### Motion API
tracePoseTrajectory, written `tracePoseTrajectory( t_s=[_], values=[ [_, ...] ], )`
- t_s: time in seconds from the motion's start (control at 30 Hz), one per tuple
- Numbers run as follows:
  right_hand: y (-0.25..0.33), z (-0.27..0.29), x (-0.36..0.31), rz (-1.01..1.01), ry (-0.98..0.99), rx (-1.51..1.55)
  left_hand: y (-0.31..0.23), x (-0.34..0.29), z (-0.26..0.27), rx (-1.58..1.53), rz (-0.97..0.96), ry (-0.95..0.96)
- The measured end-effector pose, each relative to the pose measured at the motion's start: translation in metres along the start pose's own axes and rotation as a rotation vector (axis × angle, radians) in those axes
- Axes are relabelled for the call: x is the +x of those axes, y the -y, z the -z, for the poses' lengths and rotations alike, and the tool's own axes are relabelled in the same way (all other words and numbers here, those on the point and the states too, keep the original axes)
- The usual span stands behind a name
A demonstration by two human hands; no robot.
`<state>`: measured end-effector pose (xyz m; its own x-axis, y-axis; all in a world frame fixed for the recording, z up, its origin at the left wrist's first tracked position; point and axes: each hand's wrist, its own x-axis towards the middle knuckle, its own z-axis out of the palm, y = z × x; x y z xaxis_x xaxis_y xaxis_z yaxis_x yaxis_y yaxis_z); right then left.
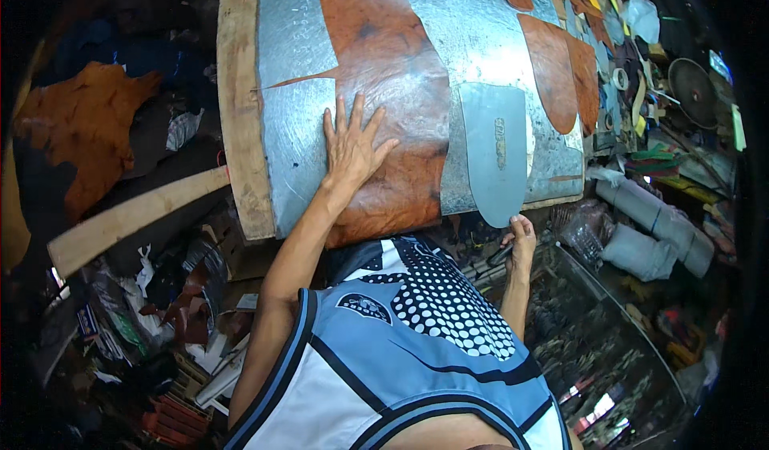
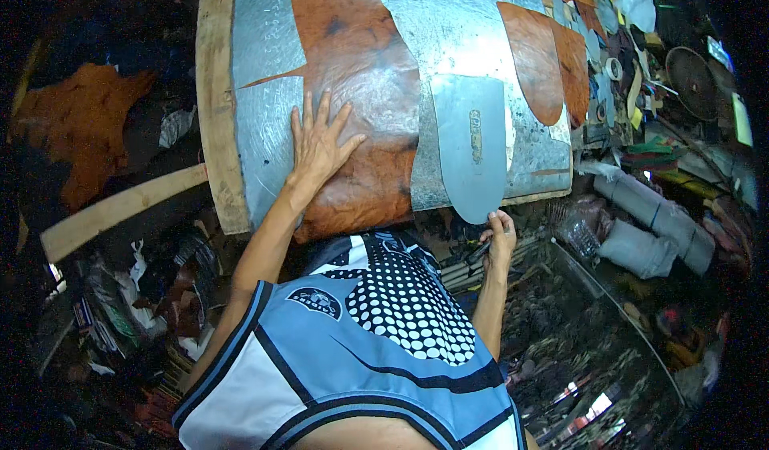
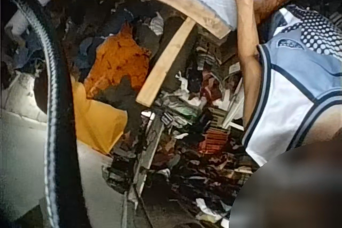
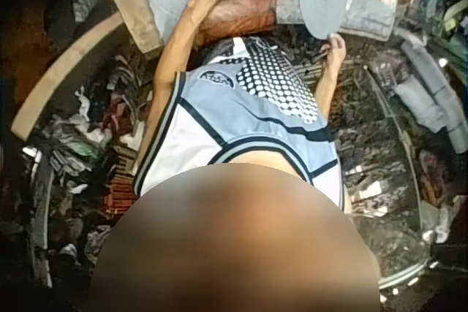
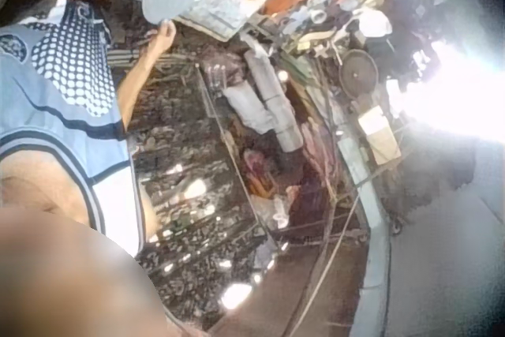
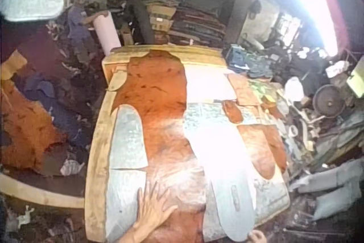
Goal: The recorder uses a metal template and a small knife to mark and cut pieces of leather on a workbench.
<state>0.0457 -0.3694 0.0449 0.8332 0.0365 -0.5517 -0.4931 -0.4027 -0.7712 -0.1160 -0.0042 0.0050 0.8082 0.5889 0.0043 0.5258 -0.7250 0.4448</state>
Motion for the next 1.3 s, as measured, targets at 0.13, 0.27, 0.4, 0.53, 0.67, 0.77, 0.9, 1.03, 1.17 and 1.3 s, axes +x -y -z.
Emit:
tracePoseTrajectory(
  t_s=[0.13,0.27,0.4,0.53,0.67,0.77,0.9,1.03,1.17,1.3],
  values=[
    [-0.004,-0.001,-0.018,-0.024,-0.048,0.02,0.014,0.023,0.004,-0.013,-0.035,0.014],
    [0.004,-0.011,-0.041,-0.13,-0.061,0.065,0.025,0.035,0.009,0.032,0.001,-0.007],
    [-0.001,-0.019,-0.04,-0.241,-0.004,0.306,0.043,0.041,0.011,0.067,0.041,-0.111],
    [0.004,-0.014,-0.026,-0.275,-0.002,0.335,0.038,0.024,0.032,0.218,0.084,-0.187],
    [0.026,-0.001,-0.032,-0.088,0.209,0.402,0.011,-0.026,0.063,-0.188,0.208,-0.073],
    [0.042,0.0,-0.026,-0.099,0.309,0.279,0.0,-0.055,0.056,-0.26,0.382,-0.016],
    [0.037,0.011,-0.01,-0.118,0.398,0.101,-0.009,-0.058,0.045,-0.391,0.587,0.026],
    [0.032,0.031,0.013,-0.138,0.438,-0.029,-0.005,-0.07,0.024,-0.333,0.488,-0.083],
    [0.035,0.042,0.03,-0.156,0.432,-0.128,-0.012,-0.071,0.037,-0.433,0.573,0.048],
    [0.04,0.046,0.038,-0.149,0.42,-0.169,-0.015,-0.073,0.044,-0.473,0.53,0.069]
  ],
)
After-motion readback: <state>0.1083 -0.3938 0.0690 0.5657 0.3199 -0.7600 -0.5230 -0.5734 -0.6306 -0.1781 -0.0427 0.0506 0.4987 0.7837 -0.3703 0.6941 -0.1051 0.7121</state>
